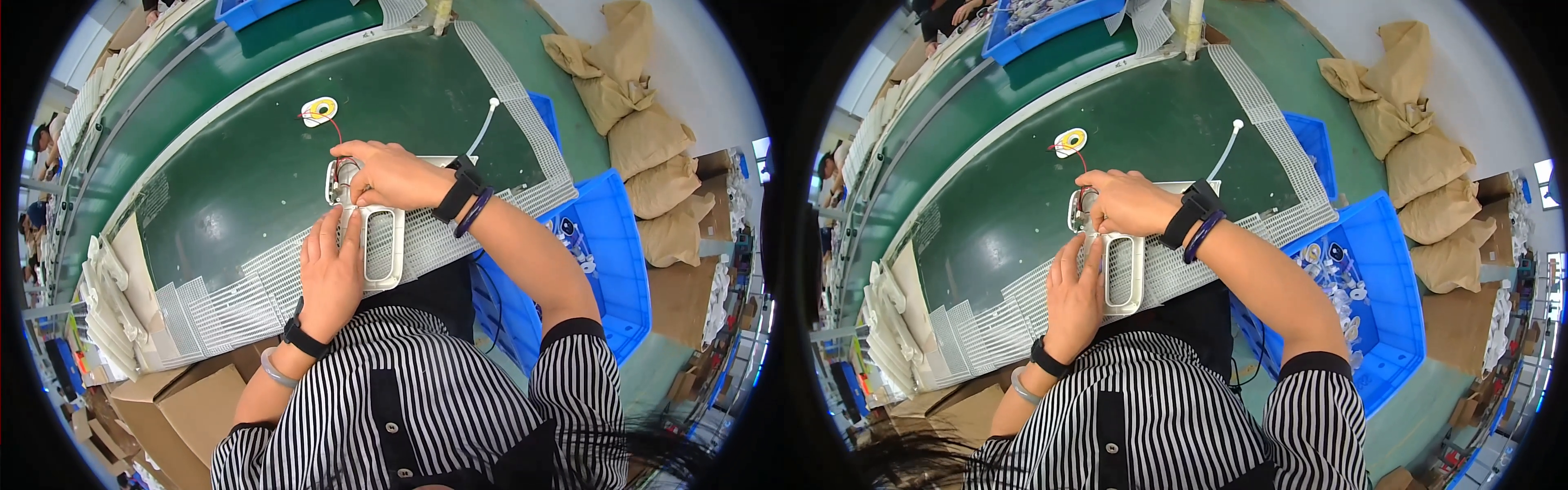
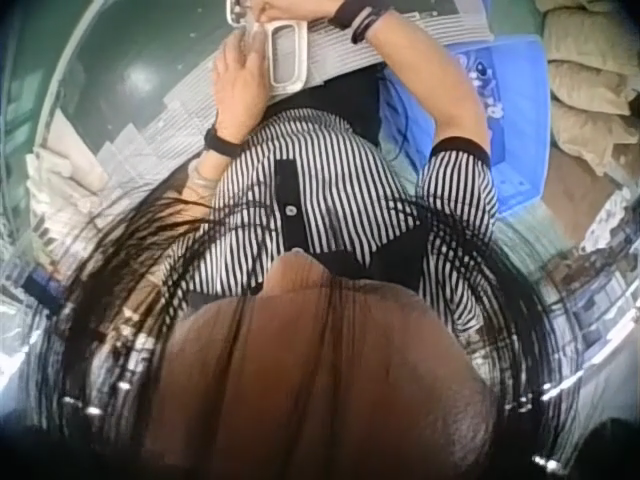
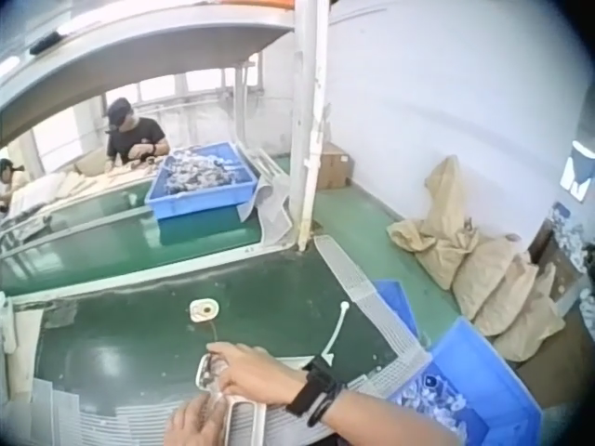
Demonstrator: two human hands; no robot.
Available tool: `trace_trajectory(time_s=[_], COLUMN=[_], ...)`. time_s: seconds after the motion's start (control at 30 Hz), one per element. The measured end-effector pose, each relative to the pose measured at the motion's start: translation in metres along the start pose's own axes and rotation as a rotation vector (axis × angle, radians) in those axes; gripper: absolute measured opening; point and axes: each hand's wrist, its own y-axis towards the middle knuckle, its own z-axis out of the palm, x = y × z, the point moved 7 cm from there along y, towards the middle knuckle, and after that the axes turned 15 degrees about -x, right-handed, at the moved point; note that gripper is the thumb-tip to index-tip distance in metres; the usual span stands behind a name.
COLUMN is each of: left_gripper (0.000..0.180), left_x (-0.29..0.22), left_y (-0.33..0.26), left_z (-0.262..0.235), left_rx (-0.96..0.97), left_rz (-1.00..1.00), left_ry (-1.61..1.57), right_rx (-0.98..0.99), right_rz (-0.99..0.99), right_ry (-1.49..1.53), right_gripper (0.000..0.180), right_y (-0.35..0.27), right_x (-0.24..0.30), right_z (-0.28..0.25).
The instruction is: Assembling the internal motor and components of a plastic toy device at a factory workstation.
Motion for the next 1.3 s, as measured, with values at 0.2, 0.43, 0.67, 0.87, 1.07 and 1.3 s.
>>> trace_trajectory(time_s=[0.2,0.43,0.67,0.87,1.07,1.3], left_gripper=[0.051,0.047,0.050,0.063,0.064,0.047], left_x=[-0.001,-0.007,0.033,0.126,0.122,0.091], left_y=[0.006,0.009,0.027,0.108,0.138,0.158], left_z=[-0.002,-0.004,-0.027,0.028,0.095,0.069], left_rx=[0.017,0.006,0.072,0.426,0.626,0.181], left_rz=[0.010,0.112,-0.079,-0.859,-1.309,-0.659], left_ry=[-0.057,0.034,-0.305,-0.900,-1.197,-1.083], right_rx=[0.012,0.029,-0.516,-0.719,-0.668,-0.715], right_rz=[0.006,-0.001,0.062,0.423,0.588,0.567], right_ry=[-0.037,-0.079,0.074,0.075,-0.035,0.043], right_gripper=[0.007,0.007,0.031,0.033,0.036,0.040], right_y=[0.002,0.003,-0.053,-0.161,-0.194,-0.198], right_x=[-0.001,0.003,0.025,0.027,0.031,0.031], right_z=[0.003,0.000,-0.096,-0.096,-0.054,-0.052])
